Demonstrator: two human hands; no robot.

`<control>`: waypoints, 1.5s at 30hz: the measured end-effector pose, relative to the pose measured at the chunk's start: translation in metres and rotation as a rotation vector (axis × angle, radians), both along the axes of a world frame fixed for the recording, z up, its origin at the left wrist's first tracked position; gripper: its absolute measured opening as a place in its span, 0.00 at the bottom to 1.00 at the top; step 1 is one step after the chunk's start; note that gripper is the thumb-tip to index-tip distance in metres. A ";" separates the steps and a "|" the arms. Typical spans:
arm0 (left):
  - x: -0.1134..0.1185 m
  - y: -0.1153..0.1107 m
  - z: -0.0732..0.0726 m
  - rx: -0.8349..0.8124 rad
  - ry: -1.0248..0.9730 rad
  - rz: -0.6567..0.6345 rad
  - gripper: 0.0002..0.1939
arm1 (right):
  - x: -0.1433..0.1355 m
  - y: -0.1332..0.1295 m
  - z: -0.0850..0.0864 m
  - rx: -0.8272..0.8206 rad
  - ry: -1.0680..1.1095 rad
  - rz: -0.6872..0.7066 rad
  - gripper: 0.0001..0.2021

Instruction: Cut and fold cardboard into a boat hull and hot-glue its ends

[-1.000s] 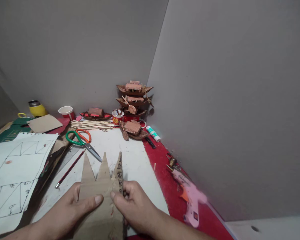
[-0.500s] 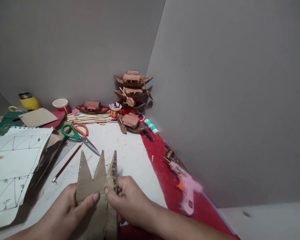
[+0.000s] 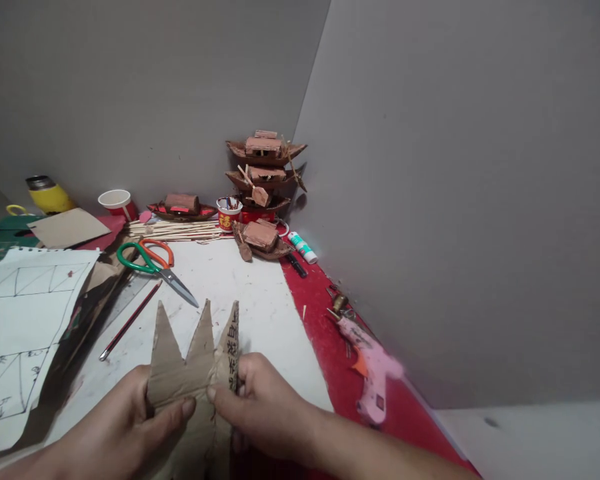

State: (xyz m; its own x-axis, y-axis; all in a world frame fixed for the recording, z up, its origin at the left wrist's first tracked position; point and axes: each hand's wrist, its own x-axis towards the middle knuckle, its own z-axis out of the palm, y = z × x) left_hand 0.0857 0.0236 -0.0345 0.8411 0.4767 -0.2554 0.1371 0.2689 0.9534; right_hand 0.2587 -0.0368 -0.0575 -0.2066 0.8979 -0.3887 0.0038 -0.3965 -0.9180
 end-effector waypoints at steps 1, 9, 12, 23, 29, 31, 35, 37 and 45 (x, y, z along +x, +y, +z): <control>0.001 -0.001 -0.003 0.058 0.015 0.016 0.13 | -0.003 0.000 -0.001 0.002 0.035 -0.036 0.14; 0.001 0.006 -0.009 0.021 0.014 0.140 0.16 | 0.002 0.003 0.000 -0.006 -0.028 -0.106 0.13; -0.003 0.010 -0.006 -0.059 -0.004 0.192 0.18 | 0.009 0.005 0.003 0.072 0.071 -0.162 0.14; 0.001 0.006 -0.002 0.111 0.125 0.099 0.14 | 0.001 0.004 0.004 0.115 0.242 -0.271 0.21; 0.003 0.010 -0.004 0.597 0.390 0.091 0.23 | -0.002 0.006 0.001 0.082 0.213 -0.276 0.20; 0.002 0.010 -0.009 0.742 0.441 0.092 0.23 | -0.002 0.006 0.000 0.082 0.194 -0.284 0.18; 0.000 0.006 -0.020 1.120 0.486 0.127 0.22 | -0.006 0.007 0.000 0.091 0.087 -0.334 0.17; -0.001 0.004 -0.024 1.300 0.493 0.135 0.21 | -0.008 0.007 0.001 0.110 0.056 -0.347 0.15; 0.002 0.008 -0.001 0.532 0.261 0.061 0.20 | 0.003 0.005 0.007 0.118 0.200 -0.334 0.22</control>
